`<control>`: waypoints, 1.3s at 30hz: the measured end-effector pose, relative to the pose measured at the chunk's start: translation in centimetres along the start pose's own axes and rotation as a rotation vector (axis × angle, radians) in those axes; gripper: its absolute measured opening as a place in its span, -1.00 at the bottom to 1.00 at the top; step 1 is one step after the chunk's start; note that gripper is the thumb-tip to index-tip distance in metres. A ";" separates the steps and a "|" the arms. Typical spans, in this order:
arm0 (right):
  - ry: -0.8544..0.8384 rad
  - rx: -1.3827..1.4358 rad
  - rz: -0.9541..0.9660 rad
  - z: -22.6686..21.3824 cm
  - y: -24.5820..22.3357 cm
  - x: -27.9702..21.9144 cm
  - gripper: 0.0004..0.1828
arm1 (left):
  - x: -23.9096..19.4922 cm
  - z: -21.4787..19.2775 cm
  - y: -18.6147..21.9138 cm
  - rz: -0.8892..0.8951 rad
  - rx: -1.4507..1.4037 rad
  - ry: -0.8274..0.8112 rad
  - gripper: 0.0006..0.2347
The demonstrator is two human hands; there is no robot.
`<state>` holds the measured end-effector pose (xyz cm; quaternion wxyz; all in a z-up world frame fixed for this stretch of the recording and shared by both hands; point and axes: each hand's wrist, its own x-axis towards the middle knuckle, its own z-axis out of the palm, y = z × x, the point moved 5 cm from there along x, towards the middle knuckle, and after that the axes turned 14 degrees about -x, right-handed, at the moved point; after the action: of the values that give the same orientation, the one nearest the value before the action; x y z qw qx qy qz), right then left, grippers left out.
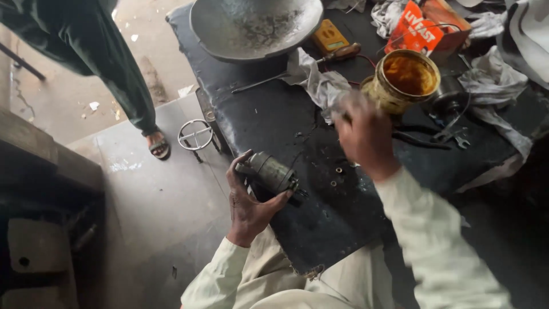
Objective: The person sits at a cluttered workbench and repairs an automotive starter motor by hand, pulling off the end cap and drive assembly, separating the armature from the housing, handling small screws and washers, and reassembling the components back together on the bench.
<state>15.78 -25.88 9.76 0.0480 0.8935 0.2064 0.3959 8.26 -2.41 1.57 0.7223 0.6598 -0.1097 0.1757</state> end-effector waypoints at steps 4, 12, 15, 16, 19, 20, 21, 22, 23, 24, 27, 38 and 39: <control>-0.221 0.540 -0.078 -3.3 -7.1 -4.8 -0.91 | -0.3 -0.7 0.4 0.147 0.073 -0.027 -0.12; -0.193 0.710 0.399 -5.2 -10.1 -5.5 -0.89 | 0.3 -0.7 -2.7 -0.076 -0.147 0.116 -0.61; -0.096 0.536 0.206 -6.5 -11.6 -5.4 -0.87 | 0.2 -0.3 -3.2 0.050 -0.201 0.311 -0.75; -0.092 0.533 0.206 -6.6 -11.6 -5.2 -0.87 | 0.4 -0.2 -3.0 0.054 -0.203 0.309 -0.75; -0.130 0.549 0.235 -6.6 -11.5 -5.2 -0.87 | 0.2 0.0 -1.8 0.190 -0.049 0.372 -0.76; -0.108 0.573 0.230 -6.8 -11.6 -5.1 -0.86 | 0.4 0.1 -1.8 0.153 -0.032 0.392 -0.75; -0.086 0.597 0.224 -6.9 -11.7 -4.9 -0.84 | 0.5 0.1 -1.9 0.116 -0.016 0.411 -0.75; -0.089 0.598 0.220 -6.9 -12.0 -5.1 -0.84 | 0.4 0.1 -1.8 0.114 -0.016 0.416 -0.75; -0.036 0.527 0.195 -7.1 -12.3 -5.1 -0.84 | 0.4 0.0 -1.7 0.097 -0.025 0.424 -0.75; 0.018 0.456 0.170 -7.4 -12.6 -5.2 -0.84 | 0.4 0.0 -1.7 0.082 -0.034 0.432 -0.75; 0.035 0.416 0.206 -7.1 -12.5 -5.2 -0.87 | 0.4 0.1 -1.5 -0.048 -0.010 0.441 -0.76; 0.037 0.453 0.223 -6.6 -12.7 -6.0 -0.85 | 0.2 0.0 -1.7 0.024 -0.043 0.451 -0.76; 0.051 0.346 0.161 -7.0 -13.1 -5.8 -0.84 | 0.2 -0.1 -1.7 0.034 -0.047 0.451 -0.76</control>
<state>2.92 -16.88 7.27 -0.1436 0.8917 0.2003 0.3796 9.11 -2.46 0.04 0.7405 0.5849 0.0395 0.3285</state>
